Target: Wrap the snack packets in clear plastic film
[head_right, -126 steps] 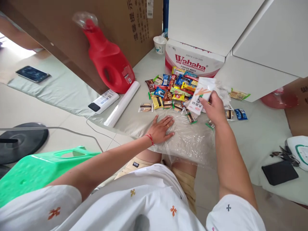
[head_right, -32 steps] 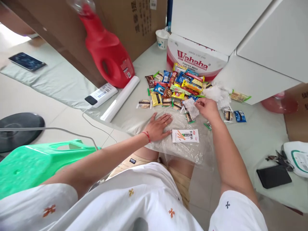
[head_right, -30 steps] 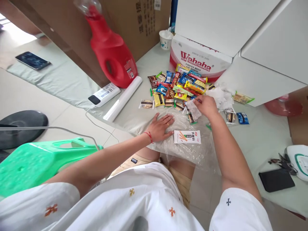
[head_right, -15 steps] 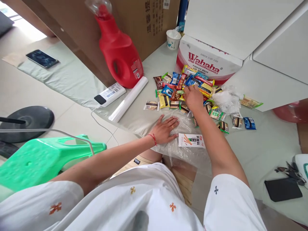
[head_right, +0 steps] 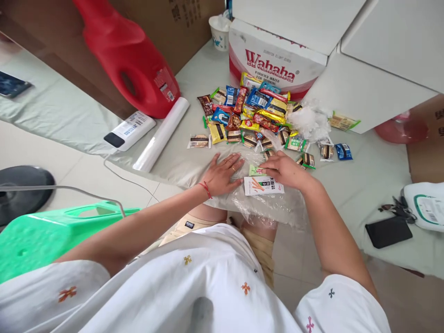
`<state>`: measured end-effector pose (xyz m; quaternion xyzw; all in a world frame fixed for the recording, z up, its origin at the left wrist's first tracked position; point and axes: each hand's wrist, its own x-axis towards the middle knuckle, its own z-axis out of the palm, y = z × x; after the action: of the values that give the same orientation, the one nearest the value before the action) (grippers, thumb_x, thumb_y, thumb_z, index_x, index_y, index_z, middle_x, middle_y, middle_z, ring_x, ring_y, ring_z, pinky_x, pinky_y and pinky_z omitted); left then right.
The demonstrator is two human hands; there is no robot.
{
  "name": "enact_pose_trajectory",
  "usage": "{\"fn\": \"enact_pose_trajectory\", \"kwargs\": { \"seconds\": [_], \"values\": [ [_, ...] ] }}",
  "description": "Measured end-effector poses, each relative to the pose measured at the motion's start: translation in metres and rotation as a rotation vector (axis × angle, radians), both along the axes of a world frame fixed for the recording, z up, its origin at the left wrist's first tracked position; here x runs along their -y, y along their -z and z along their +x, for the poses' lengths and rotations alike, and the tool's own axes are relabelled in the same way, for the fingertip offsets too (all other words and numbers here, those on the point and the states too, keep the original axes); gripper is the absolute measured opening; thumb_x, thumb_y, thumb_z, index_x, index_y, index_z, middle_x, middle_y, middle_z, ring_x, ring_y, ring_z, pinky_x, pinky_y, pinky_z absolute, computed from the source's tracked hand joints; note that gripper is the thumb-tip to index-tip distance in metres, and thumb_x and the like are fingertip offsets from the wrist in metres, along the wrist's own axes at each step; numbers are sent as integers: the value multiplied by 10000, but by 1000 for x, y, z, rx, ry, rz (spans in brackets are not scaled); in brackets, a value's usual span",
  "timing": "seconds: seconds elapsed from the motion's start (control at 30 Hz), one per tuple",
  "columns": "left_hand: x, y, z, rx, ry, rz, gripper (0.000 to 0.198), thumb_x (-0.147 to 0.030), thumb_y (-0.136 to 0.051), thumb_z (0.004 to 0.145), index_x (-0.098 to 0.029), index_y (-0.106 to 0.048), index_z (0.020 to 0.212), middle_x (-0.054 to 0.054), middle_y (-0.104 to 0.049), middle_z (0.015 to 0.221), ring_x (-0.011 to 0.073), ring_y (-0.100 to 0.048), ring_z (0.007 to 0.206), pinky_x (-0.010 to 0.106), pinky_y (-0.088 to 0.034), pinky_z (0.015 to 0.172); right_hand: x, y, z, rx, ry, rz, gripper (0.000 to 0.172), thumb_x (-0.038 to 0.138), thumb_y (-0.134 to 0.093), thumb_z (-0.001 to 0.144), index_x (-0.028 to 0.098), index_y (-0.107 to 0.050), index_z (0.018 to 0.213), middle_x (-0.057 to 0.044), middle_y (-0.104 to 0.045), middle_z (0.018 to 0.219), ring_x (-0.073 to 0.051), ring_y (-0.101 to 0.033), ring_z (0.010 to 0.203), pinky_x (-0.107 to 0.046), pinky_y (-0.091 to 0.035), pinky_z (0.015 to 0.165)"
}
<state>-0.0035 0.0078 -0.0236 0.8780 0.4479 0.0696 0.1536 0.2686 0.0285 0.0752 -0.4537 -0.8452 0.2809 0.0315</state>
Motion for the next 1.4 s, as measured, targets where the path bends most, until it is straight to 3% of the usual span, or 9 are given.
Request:
{"fn": "enact_pose_trajectory", "kwargs": {
  "seconds": [0.27,0.5,0.73,0.9,1.07,1.2,1.27,1.33,1.4],
  "values": [
    [0,-2,2,-75,3,-4,747,-573,-420,994,-246,-302,1655,97,-214,1748,318,-261,1604,661,-40,1283,17,28,-16,-30,-91,-49,394,398,-483,1026,257,-740,1288,-83,-745,1071,-264,-585,1056,-401,-414,1022],
    [0,-2,-2,-47,-16,14,736,-613,-421,1002,-264,-332,1643,102,-204,1753,318,-239,1611,621,-70,1290,42,55,2,-73,56,125,496,470,-612,974,246,-641,1416,-116,-602,1425,-307,-508,1303,-462,-391,1113],
    [-1,0,-13,86,-35,5,695,-447,-546,951,-227,-417,1598,156,-246,1736,342,-259,1601,612,-119,1276,44,68,17,-189,25,193,359,209,-568,953,231,-732,1271,-101,-708,1223,-296,-570,1138,-463,-471,1024],
    [-8,9,-22,199,-106,13,684,-379,-595,901,-219,-470,1555,157,-246,1736,351,-252,1600,608,-203,1268,50,69,15,-181,-44,220,305,201,-588,963,215,-727,1234,-94,-712,1197,-292,-567,1116,-462,-467,1010],
    [-21,16,-21,468,-128,33,755,-411,-665,871,-192,-429,1554,180,-328,1689,348,-339,1556,532,-293,1270,64,66,16,-102,0,289,256,210,-578,988,200,-724,1198,-104,-721,1199,-291,-563,1105,-448,-444,979],
    [-30,11,1,640,-268,-71,846,-557,-673,897,-203,-342,1590,193,-456,1580,309,-580,1331,487,-443,1152,78,65,7,-25,63,343,257,212,-574,999,208,-719,1210,-99,-722,1240,-294,-550,1125,-448,-423,968],
    [-35,7,15,613,-341,-122,837,-555,-751,834,-179,-452,1519,172,-600,1417,272,-665,1130,436,-505,1041,82,65,2,9,84,350,304,263,-601,1001,202,-689,1286,-104,-700,1301,-306,-533,1179,-466,-408,1012],
    [-39,3,26,548,-389,-190,560,-478,-724,853,-139,-647,1292,112,-724,1107,230,-679,932,372,-522,906,84,64,-1,50,105,339,428,304,-648,982,182,-626,1392,-119,-662,1374,-322,-507,1244,-487,-391,1064],
    [-43,0,33,501,-425,-227,314,-405,-616,911,-136,-732,1024,60,-710,837,199,-636,786,322,-485,774,82,62,-2,105,121,312,538,310,-689,952,164,-574,1457,-134,-626,1425,-337,-492,1277,-502,-389,1082]
  ]
}}
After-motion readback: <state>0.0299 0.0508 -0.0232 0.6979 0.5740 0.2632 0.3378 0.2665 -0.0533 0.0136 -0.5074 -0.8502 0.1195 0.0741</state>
